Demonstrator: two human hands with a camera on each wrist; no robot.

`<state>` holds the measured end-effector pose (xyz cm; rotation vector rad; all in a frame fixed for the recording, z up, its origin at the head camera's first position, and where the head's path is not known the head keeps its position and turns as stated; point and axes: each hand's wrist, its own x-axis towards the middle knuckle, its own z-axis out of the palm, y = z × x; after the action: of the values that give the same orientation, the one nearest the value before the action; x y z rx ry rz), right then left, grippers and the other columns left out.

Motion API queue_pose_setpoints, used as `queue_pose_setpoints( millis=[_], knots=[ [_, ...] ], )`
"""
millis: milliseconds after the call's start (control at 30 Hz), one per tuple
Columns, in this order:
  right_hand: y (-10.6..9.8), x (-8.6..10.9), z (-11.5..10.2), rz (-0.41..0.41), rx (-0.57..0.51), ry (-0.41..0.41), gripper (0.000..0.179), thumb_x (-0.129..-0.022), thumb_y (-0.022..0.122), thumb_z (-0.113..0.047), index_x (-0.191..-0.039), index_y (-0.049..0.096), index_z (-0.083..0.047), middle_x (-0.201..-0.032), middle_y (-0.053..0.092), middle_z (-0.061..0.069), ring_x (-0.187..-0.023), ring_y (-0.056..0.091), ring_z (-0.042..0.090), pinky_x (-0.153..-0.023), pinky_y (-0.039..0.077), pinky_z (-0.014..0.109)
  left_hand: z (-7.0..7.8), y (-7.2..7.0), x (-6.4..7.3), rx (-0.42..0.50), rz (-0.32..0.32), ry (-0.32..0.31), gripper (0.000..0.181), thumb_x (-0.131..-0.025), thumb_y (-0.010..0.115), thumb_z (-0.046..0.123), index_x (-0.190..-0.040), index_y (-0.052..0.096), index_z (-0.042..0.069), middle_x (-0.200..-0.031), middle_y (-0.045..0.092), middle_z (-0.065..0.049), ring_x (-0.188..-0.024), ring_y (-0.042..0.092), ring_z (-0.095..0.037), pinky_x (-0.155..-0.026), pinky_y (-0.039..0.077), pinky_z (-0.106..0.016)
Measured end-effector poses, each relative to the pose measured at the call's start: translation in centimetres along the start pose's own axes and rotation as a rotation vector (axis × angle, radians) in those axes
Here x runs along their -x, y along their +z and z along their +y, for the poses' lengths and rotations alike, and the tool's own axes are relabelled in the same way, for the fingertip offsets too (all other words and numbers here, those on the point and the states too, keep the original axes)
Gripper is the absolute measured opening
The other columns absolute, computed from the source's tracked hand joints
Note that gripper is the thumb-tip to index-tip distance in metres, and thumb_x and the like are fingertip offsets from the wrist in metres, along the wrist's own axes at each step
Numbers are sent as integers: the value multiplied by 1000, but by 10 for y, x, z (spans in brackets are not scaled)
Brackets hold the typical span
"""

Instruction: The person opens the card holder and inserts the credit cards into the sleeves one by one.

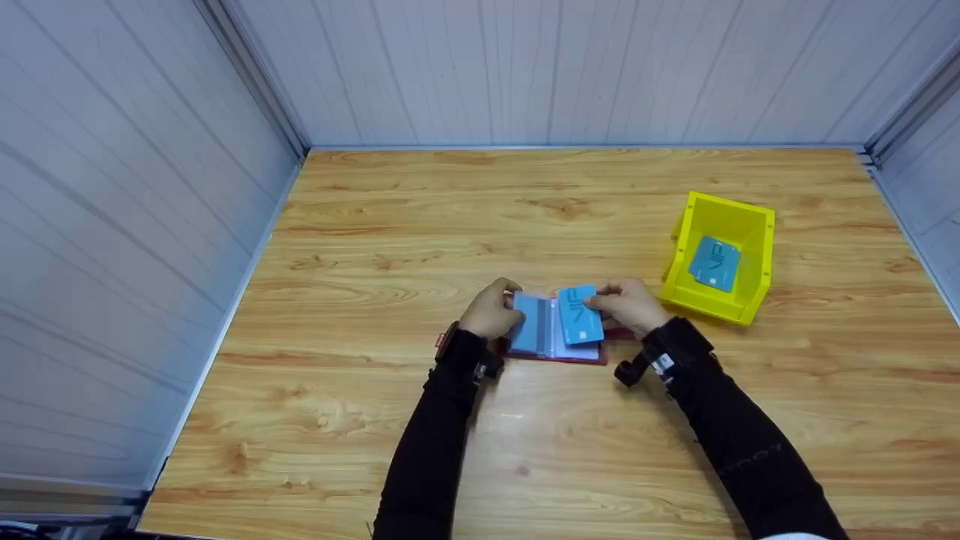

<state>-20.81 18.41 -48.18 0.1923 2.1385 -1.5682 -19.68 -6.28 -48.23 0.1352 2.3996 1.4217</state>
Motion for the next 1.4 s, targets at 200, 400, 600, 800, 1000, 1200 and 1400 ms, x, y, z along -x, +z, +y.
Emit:
queue_pose_setpoints(
  millis=[200,400,600,800,1000,1200,1400],
  knots=[
    [14,-1,0,-18,47,-34,16,-92,64,-9,-102,57,1,-82,63,0,-66,63,8,-61,57,24,-2,-1,-1,25,-6,1,46,-83,58,-4,-129,51,-1,-76,45,2,-63,43,-12,-54,39,-21],
    [20,-1,0,0,41,-51,13,-91,65,-7,-97,57,1,-77,60,-2,-60,60,6,-56,55,21,-1,0,0,31,-10,-2,46,-83,58,-4,-129,51,-1,-74,46,2,-60,44,-11,-53,39,-21],
    [24,-4,0,5,98,-44,21,-90,68,-11,-102,56,1,-78,57,0,-58,59,7,-54,55,21,-1,-2,1,63,-15,-8,46,-84,58,-5,-129,51,0,-74,46,2,-60,44,-10,-53,41,-21],
    [29,-4,-2,6,123,-49,25,-90,69,-13,-104,56,2,-71,57,1,-48,57,6,-47,53,20,-1,-1,1,83,-20,-9,45,-84,59,-5,-128,50,-1,-74,47,1,-60,46,-11,-52,42,-21],
    [33,-3,-4,-4,68,-69,19,-89,69,-9,-94,53,1,-70,58,1,-47,59,7,-48,55,22,-2,-1,0,70,-22,-4,44,-85,61,-4,-128,51,0,-75,46,1,-61,44,-11,-55,40,-22],
    [37,-4,-6,-10,66,-53,23,-90,69,-11,-99,52,2,-71,60,3,-48,61,8,-51,56,23,-2,-1,-1,70,-22,-12,45,-85,61,-3,-128,51,1,-78,45,1,-65,44,-12,-55,39,-22],
    [38,-2,-8,3,89,-47,31,-90,68,-10,-111,52,6,-75,59,5,-50,61,8,-52,56,23,-2,0,0,122,-29,-35,46,-87,61,-3,-131,49,1,-79,50,-1,-65,50,-13,-54,45,-23]
  ],
)
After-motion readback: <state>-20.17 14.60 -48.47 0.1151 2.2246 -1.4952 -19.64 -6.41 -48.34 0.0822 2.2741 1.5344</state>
